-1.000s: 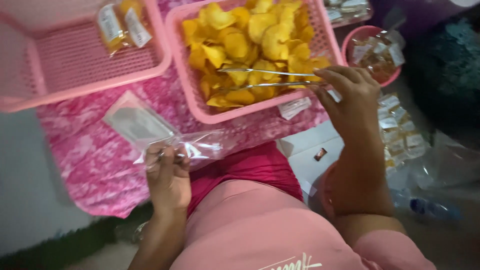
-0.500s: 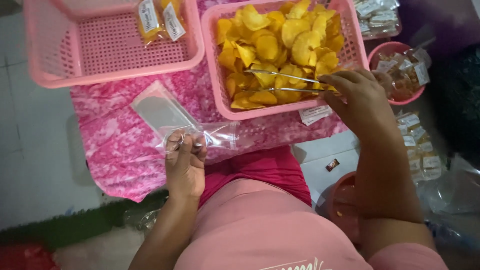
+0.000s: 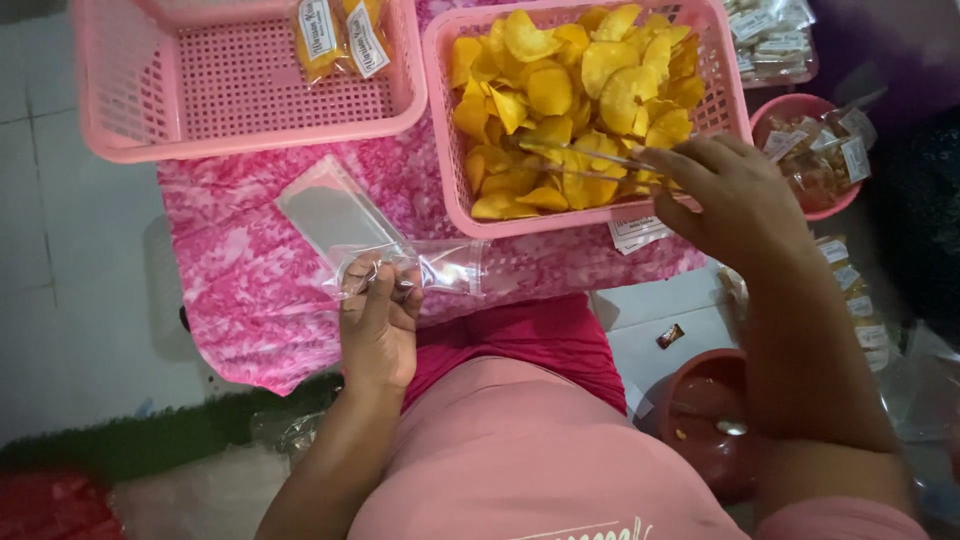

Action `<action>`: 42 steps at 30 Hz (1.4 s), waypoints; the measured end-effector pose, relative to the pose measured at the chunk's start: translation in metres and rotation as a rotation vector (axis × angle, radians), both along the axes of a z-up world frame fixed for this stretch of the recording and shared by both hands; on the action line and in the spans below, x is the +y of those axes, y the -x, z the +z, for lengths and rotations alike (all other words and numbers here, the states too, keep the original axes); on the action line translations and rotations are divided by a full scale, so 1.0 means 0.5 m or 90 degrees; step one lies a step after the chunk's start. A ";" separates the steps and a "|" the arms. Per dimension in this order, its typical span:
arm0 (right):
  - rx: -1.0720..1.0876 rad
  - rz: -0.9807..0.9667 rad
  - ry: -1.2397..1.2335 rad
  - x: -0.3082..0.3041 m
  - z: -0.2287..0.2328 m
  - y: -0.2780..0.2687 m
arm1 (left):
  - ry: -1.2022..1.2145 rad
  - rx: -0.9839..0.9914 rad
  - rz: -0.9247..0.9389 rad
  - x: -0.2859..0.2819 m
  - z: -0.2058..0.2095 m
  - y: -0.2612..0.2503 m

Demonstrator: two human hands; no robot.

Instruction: A person is manually packaging chips into small plastic bags using tongs and a spoon, then applying labels to the finished bags.

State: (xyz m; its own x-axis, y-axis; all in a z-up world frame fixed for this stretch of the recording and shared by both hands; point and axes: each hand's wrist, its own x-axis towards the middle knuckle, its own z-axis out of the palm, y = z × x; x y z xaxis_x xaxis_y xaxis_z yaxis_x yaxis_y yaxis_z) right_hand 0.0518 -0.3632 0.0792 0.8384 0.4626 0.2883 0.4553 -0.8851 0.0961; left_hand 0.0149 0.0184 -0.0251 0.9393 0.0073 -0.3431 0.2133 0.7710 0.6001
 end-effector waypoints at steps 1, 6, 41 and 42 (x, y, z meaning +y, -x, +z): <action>0.001 0.001 0.000 -0.001 0.001 0.008 | 0.000 0.001 0.001 0.000 0.001 0.001; 0.142 -0.075 -0.113 -0.011 0.012 0.037 | -0.001 -0.009 0.001 -0.004 0.002 -0.002; 0.106 -0.173 -0.449 -0.026 0.004 0.110 | 0.024 -0.001 0.046 0.002 0.004 -0.013; 0.160 -0.220 -0.500 -0.019 0.003 0.114 | 0.022 -0.006 0.047 0.004 0.003 -0.012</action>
